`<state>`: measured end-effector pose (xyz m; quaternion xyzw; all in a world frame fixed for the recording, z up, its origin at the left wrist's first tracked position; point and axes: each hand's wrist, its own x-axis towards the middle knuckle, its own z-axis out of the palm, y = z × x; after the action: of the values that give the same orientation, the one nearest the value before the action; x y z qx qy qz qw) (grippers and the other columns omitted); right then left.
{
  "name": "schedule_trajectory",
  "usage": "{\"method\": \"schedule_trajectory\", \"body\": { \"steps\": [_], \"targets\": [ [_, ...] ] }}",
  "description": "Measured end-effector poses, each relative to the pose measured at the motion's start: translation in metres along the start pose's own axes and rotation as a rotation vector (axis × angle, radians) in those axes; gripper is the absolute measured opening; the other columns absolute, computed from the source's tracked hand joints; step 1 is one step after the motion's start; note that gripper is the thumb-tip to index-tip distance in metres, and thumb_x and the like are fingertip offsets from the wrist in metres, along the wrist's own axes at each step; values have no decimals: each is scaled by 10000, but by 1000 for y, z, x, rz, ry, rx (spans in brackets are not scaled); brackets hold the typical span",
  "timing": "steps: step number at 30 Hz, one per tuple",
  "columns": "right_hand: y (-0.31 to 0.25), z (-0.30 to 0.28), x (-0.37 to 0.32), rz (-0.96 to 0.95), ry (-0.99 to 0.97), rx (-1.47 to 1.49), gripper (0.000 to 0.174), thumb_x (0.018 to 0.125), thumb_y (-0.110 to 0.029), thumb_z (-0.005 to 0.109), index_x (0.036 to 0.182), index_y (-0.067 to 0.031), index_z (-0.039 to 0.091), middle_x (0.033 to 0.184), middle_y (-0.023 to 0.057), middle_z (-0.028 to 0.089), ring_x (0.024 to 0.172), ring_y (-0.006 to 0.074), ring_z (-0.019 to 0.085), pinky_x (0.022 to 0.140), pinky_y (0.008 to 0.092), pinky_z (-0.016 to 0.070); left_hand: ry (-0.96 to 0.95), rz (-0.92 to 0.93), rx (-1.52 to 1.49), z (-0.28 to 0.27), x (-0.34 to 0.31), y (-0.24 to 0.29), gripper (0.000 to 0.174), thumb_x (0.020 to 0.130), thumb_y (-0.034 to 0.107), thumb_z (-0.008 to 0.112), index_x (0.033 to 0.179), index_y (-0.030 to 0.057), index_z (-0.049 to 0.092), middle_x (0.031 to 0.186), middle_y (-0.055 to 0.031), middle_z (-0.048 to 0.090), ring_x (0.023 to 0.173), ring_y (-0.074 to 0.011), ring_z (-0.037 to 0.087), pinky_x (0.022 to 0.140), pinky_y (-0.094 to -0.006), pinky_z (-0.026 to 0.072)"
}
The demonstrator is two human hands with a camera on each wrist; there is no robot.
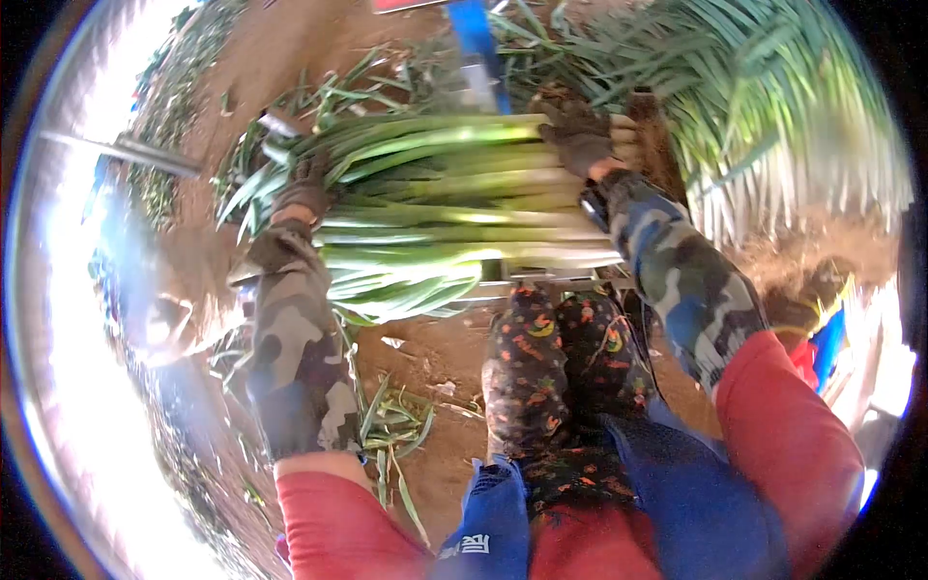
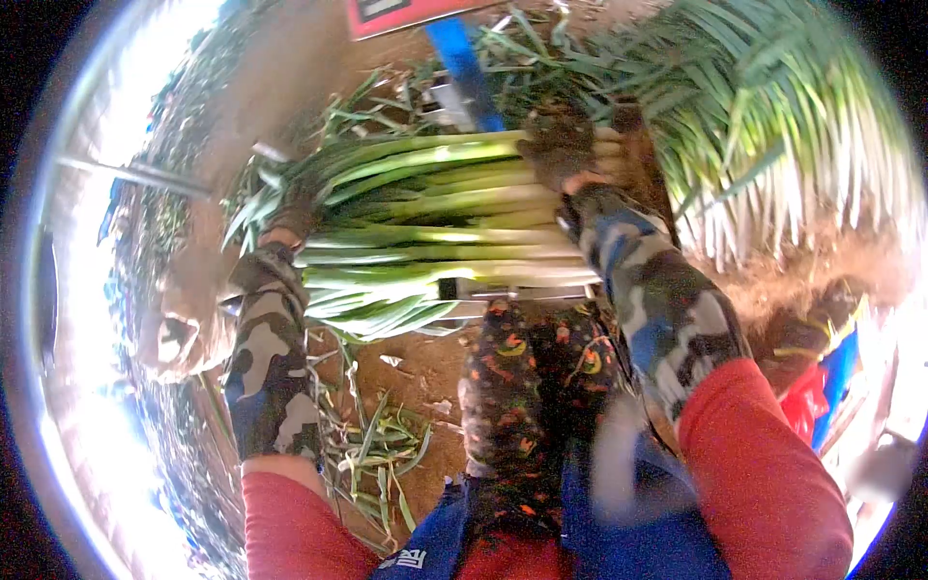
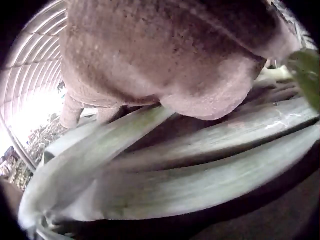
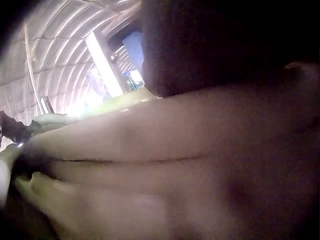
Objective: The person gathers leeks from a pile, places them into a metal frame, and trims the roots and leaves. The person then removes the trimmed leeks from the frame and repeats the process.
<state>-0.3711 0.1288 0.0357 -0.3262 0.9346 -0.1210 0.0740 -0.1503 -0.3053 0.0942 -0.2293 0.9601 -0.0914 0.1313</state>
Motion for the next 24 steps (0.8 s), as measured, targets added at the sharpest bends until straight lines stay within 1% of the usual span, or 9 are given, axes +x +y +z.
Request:
{"method": "schedule_trajectory", "body": {
  "steps": [2, 7, 9, 12, 14, 16, 17, 19, 24],
  "targets": [
    [1, 8, -3, -22, 28, 64, 527, 985, -437, 366, 1459, -211, 347, 1501, 152, 315, 1379, 340, 287, 1129, 489, 219, -97, -130, 100, -29, -16, 22, 789, 862, 431, 610, 1511, 238, 205, 1556, -131, 204, 1412, -348, 245, 1137, -458, 282],
    [6, 11, -12, 7, 184, 54, 517, 951, -434, 421, 1381, -149, 441, 1374, 181, 443, 1257, 336, 424, 1052, 511, 313, 323, 313, -58, -85, -67, 62, 649, 921, 365, 577, 1472, 127, 332, 1460, -161, 403, 1333, -328, 403, 1116, -417, 321],
    [-5, 12, -7, -11, 305, 65, 516, 937, -433, 443, 1349, -124, 479, 1323, 193, 494, 1209, 335, 479, 1022, 521, 351, 89, 150, -140, -137, -124, 125, 613, 912, 250, 593, 1461, 117, 355, 1456, -162, 407, 1342, -336, 383, 1113, -424, 314],
    [-24, -10, -15, -32, 324, 111, 520, 917, -432, 476, 1302, -87, 535, 1247, 211, 571, 1136, 333, 561, 976, 534, 408, 184, 479, -530, -74, -133, 130, 585, 902, 165, 580, 1448, 112, 377, 1459, -154, 406, 1348, -324, 377, 1109, -415, 312],
    [-46, -77, -56, -40, 20, 179, 521, 899, -458, 469, 1233, -70, 567, 1134, 171, 638, 976, 341, 626, 858, 456, 476, 274, 569, -516, -57, -147, 151, 471, 920, 75, 506, 1388, 95, 447, 1301, -141, 530, 1144, -300, 522, 936, -367, 426],
    [-49, -94, -84, -171, 63, 109, 522, 901, -450, 478, 1252, -74, 563, 1121, 170, 640, 964, 350, 631, 819, 492, 489, 216, 513, -707, -42, -159, 177, 470, 891, -9, 502, 1348, 102, 505, 1155, -101, 621, 955, -237, 615, 757, -300, 497],
    [-46, -105, -102, -176, 43, 130, 536, 899, -467, 481, 1266, -83, 555, 1119, 167, 640, 966, 347, 630, 831, 483, 491, 301, 613, -619, -46, -167, 194, 449, 897, -4, 506, 1334, 97, 523, 1092, -71, 633, 887, -195, 609, 705, -268, 489],
    [-31, -140, -147, -190, 7, 161, 567, 895, -500, 488, 1295, -101, 538, 1115, 161, 641, 970, 343, 628, 856, 463, 494, -5, 547, -852, -55, -176, 215, 459, 899, 273, 506, 1289, 37, 556, 1231, -184, 601, 1137, -318, 567, 972, -397, 421],
    [96, -126, -204, 77, 126, 198, 554, 909, -411, 563, 1387, -150, 462, 1312, 162, 549, 1083, 322, 608, 959, 385, 482, -46, 519, -713, -35, -152, 234, 364, 878, 199, 540, 1209, 58, 601, 1082, -148, 662, 945, -311, 634, 786, -421, 496]
  ]
}}
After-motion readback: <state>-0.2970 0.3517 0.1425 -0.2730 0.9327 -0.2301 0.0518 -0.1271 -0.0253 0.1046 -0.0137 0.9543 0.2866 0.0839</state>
